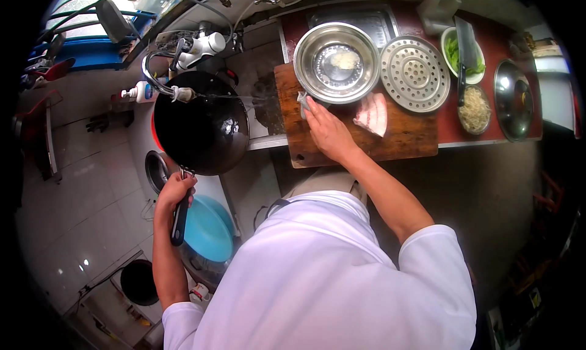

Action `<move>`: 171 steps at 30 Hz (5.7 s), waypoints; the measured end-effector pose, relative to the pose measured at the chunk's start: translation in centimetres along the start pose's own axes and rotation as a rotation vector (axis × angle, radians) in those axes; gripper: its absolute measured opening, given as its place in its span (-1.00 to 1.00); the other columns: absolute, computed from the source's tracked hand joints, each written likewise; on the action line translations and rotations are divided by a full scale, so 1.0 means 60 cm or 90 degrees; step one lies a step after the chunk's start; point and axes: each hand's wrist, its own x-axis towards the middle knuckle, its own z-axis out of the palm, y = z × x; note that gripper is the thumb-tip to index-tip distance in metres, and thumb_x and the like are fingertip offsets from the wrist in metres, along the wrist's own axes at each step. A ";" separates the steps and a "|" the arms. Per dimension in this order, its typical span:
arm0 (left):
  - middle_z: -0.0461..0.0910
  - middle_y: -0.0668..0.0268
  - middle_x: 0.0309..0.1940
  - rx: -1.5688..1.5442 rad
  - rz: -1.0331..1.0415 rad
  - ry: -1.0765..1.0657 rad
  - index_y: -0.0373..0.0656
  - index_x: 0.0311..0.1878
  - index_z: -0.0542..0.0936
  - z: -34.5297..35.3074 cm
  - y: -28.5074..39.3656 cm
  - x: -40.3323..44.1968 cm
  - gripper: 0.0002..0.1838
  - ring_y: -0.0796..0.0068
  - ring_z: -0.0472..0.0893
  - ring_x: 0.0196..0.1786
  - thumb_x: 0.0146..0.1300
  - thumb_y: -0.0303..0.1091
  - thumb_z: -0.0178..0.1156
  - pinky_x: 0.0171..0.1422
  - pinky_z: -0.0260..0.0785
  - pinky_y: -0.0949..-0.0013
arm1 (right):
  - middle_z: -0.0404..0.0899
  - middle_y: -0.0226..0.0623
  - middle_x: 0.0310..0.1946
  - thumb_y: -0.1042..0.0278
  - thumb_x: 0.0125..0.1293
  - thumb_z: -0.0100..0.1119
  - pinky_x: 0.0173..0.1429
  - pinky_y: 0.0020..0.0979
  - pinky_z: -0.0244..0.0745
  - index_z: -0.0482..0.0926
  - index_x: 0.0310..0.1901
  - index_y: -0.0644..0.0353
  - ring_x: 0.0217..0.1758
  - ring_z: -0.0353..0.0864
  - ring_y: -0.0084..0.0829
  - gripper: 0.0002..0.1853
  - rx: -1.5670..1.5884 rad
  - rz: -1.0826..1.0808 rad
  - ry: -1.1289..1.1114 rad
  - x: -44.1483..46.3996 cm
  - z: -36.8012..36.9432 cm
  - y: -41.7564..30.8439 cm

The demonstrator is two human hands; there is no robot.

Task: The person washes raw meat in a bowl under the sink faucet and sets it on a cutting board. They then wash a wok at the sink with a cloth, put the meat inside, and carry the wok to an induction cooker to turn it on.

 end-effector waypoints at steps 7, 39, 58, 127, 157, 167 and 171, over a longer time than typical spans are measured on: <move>0.42 0.34 -0.63 -0.009 -0.004 0.007 -0.09 -0.43 0.35 -0.002 -0.006 -0.013 -0.81 0.54 0.41 -0.73 0.28 -0.38 0.12 -0.70 0.32 0.37 | 0.11 0.08 0.43 0.51 0.14 0.19 0.45 -0.18 0.23 0.31 0.26 0.43 0.45 0.20 0.00 -0.39 0.013 -0.028 -0.003 0.010 -0.017 -0.014; 0.39 0.38 -0.59 -0.560 0.175 -0.392 -0.12 -0.27 0.41 0.186 -0.232 0.110 -0.89 0.59 0.40 -0.71 0.25 -0.46 0.17 -0.66 0.32 0.43 | 0.70 -0.11 -0.20 0.27 0.29 0.18 -0.05 -0.37 0.55 0.65 -0.05 0.25 -0.17 0.70 -0.32 -0.71 0.168 0.433 -0.066 -0.121 -0.019 -0.113; 0.40 0.40 -0.59 -0.332 0.112 -0.230 -0.18 -0.24 0.41 0.205 -0.280 0.170 -0.74 0.61 0.37 -0.69 0.23 -0.28 0.28 -0.64 0.28 0.43 | 0.64 -0.42 -0.45 0.33 0.34 0.14 -0.38 -0.54 0.46 0.66 -0.16 0.24 -0.49 0.55 -0.63 -0.81 0.140 0.717 -0.063 -0.421 0.068 0.010; 0.38 0.39 -0.66 -0.350 0.130 -0.167 -0.19 -0.36 0.42 0.226 -0.259 0.153 -0.77 0.59 0.35 -0.75 0.16 -0.35 0.32 -0.71 0.21 0.44 | 0.69 -0.30 -0.36 0.28 0.32 0.14 -0.27 -0.46 0.54 0.65 -0.09 0.27 -0.42 0.64 -0.53 -0.73 0.199 0.653 -0.130 -0.275 0.039 0.021; 0.35 0.42 -0.68 -0.343 0.113 -0.167 -0.13 -0.39 0.37 0.222 -0.251 0.146 -0.74 0.61 0.33 -0.73 0.20 -0.34 0.31 -0.69 0.22 0.43 | 0.63 -0.41 -0.33 0.30 0.39 0.12 -0.34 -0.55 0.46 0.62 -0.05 0.21 -0.43 0.52 -0.62 -0.77 0.216 0.665 -0.143 -0.274 0.040 0.029; 0.38 0.40 -0.67 -0.342 0.124 -0.188 -0.15 -0.36 0.40 0.225 -0.255 0.153 -0.75 0.60 0.35 -0.73 0.16 -0.36 0.33 -0.68 0.23 0.43 | 0.69 -0.30 -0.36 0.29 0.32 0.14 -0.25 -0.46 0.55 0.66 -0.08 0.27 -0.42 0.63 -0.53 -0.74 0.188 0.668 -0.135 -0.281 0.039 0.023; 0.38 0.41 -0.67 -0.337 0.119 -0.173 -0.13 -0.38 0.40 0.224 -0.253 0.150 -0.76 0.60 0.36 -0.72 0.18 -0.35 0.31 -0.68 0.24 0.43 | 0.64 -0.38 -0.34 0.30 0.36 0.12 -0.35 -0.52 0.48 0.63 -0.06 0.23 -0.45 0.54 -0.60 -0.76 0.191 0.662 -0.151 -0.281 0.040 0.024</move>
